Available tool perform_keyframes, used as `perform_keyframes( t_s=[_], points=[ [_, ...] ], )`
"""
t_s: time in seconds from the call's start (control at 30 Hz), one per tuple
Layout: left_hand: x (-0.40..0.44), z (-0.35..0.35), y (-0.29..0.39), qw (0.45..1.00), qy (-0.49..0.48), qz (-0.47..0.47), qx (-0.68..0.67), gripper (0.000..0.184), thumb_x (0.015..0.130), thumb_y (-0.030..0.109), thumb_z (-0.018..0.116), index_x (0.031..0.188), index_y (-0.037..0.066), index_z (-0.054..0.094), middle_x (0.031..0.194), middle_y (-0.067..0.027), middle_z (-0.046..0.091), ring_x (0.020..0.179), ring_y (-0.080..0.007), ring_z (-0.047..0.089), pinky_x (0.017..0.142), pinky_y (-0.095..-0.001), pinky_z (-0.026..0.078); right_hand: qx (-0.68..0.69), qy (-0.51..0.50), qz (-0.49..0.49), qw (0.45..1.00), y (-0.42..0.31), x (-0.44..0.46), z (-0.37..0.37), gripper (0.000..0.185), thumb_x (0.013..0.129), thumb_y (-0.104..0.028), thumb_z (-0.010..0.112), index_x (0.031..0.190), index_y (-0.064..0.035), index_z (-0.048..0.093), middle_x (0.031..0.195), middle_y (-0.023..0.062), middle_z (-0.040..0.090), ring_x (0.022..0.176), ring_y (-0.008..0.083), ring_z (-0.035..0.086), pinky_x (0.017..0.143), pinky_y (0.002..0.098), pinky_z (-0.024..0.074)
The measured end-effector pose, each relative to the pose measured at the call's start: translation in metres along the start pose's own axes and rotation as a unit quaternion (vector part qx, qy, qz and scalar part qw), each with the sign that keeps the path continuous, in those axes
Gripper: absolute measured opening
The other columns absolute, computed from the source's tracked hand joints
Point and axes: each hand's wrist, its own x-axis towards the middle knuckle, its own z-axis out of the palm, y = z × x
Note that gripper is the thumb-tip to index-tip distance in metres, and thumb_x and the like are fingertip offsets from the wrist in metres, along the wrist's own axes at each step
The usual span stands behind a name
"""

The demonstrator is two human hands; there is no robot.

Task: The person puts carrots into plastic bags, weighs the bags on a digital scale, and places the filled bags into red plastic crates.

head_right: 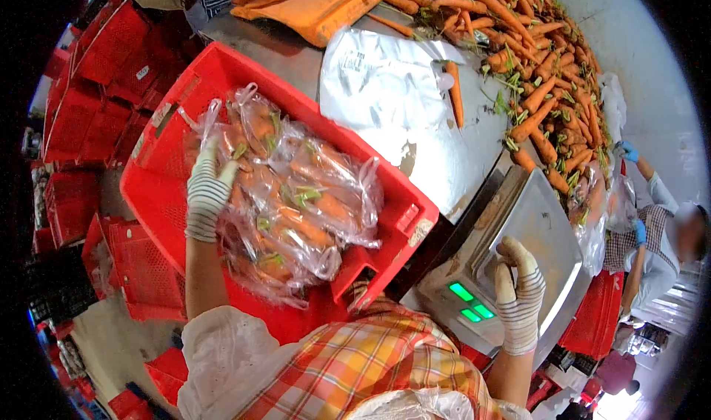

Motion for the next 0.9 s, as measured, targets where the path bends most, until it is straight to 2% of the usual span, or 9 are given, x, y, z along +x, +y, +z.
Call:
perform_keyframes(
  t_s=[0.1,0.2,0.27,0.4,0.5,0.67,0.73,0.77,0.9],
  points=[
    [-0.029,0.013,0.041,0.978,-0.055,0.171,0.107,0.065,0.067,0.028,0.069,0.124,0.005,0.047,0.123,-0.0222,0.050,0.114,-0.0366,0.048,0.098,-0.0432,0.038,0.018,0.005,-0.007,1.000,-0.001,-0.005,-0.002,0.034,0.085,0.002,0.050,0.119,-0.0017,0.055,0.103,0.0085,0.062,0.089,0.0123,0.057,0.083,0.0266,0.0452],
    [-0.065,0.032,0.082,0.911,-0.278,0.254,0.166,0.079,0.058,0.039,0.076,0.127,0.012,0.046,0.133,-0.0216,0.040,0.123,-0.0390,0.038,0.102,-0.0483,0.032,0.022,0.006,-0.019,1.000,-0.003,-0.011,-0.002,0.034,0.085,0.002,0.049,0.119,-0.0018,0.055,0.105,0.0086,0.063,0.089,0.0124,0.058,0.083,0.0267,0.0455],
    [-0.096,0.058,0.074,0.870,-0.261,0.352,0.226,0.065,0.060,0.032,0.075,0.119,0.013,0.054,0.137,-0.0178,0.037,0.124,-0.0389,0.036,0.101,-0.0491,0.032,0.009,0.016,-0.064,0.998,-0.008,-0.012,-0.004,0.036,0.078,0.006,0.052,0.113,-0.0011,0.057,0.098,0.0101,0.063,0.084,0.0162,0.060,0.078,0.0284,0.0482],
    [-0.088,0.073,0.037,0.864,-0.218,0.383,0.243,0.041,0.063,0.023,0.072,0.101,0.010,0.064,0.134,-0.0130,0.043,0.121,-0.0362,0.040,0.101,-0.0454,0.034,0.025,0.021,-0.062,0.998,0.001,-0.025,-0.013,0.036,0.079,0.006,0.051,0.114,-0.0015,0.057,0.097,0.0109,0.062,0.084,0.0171,0.060,0.078,0.0284,0.0480],
    [-0.079,0.071,0.026,0.913,-0.253,0.309,0.089,0.021,0.066,0.018,0.068,0.084,0.006,0.066,0.117,-0.0096,0.058,0.115,-0.0301,0.048,0.097,-0.0384,0.039,0.034,0.030,-0.053,0.998,0.011,-0.037,-0.025,0.033,0.080,0.006,0.051,0.112,-0.0015,0.057,0.097,0.0115,0.063,0.086,0.0182,0.061,0.079,0.0288,0.0478],
    [-0.100,0.056,0.036,0.933,-0.278,0.210,0.087,0.020,0.074,0.021,0.068,0.085,0.004,0.065,0.111,-0.0131,0.060,0.102,-0.0302,0.055,0.090,-0.0388,0.044,0.037,0.067,-0.014,0.997,0.031,-0.059,-0.050,0.030,0.083,0.004,0.053,0.112,-0.0015,0.057,0.098,0.0109,0.063,0.090,0.0172,0.060,0.081,0.0290,0.0479],
    [-0.111,0.059,0.033,0.980,-0.158,0.008,-0.120,0.022,0.079,0.022,0.066,0.087,0.002,0.064,0.104,-0.0160,0.062,0.089,-0.0246,0.061,0.081,-0.0331,0.048,0.064,0.078,-0.005,0.995,0.041,-0.068,-0.060,0.030,0.084,0.003,0.053,0.113,-0.0021,0.057,0.098,0.0101,0.063,0.090,0.0159,0.060,0.081,0.0286,0.0480],
    [-0.119,0.052,0.043,0.996,-0.071,-0.024,-0.055,0.026,0.083,0.024,0.064,0.088,-0.002,0.063,0.092,-0.0184,0.065,0.078,-0.0202,0.061,0.073,-0.0304,0.049,0.063,0.086,-0.002,0.994,0.048,-0.072,-0.065,0.030,0.084,0.002,0.052,0.113,-0.0022,0.057,0.099,0.0100,0.063,0.090,0.0156,0.060,0.081,0.0284,0.0480],
    [-0.144,0.043,0.033,0.995,-0.080,-0.026,0.057,0.027,0.085,0.027,0.062,0.083,0.001,0.064,0.065,-0.0068,0.060,0.060,-0.0146,0.053,0.060,-0.0315,0.045,0.078,0.095,0.012,0.992,0.068,-0.082,-0.081,0.031,0.084,0.002,0.052,0.115,-0.0021,0.057,0.099,0.0097,0.063,0.089,0.0151,0.060,0.081,0.0280,0.0477]
  ],
)
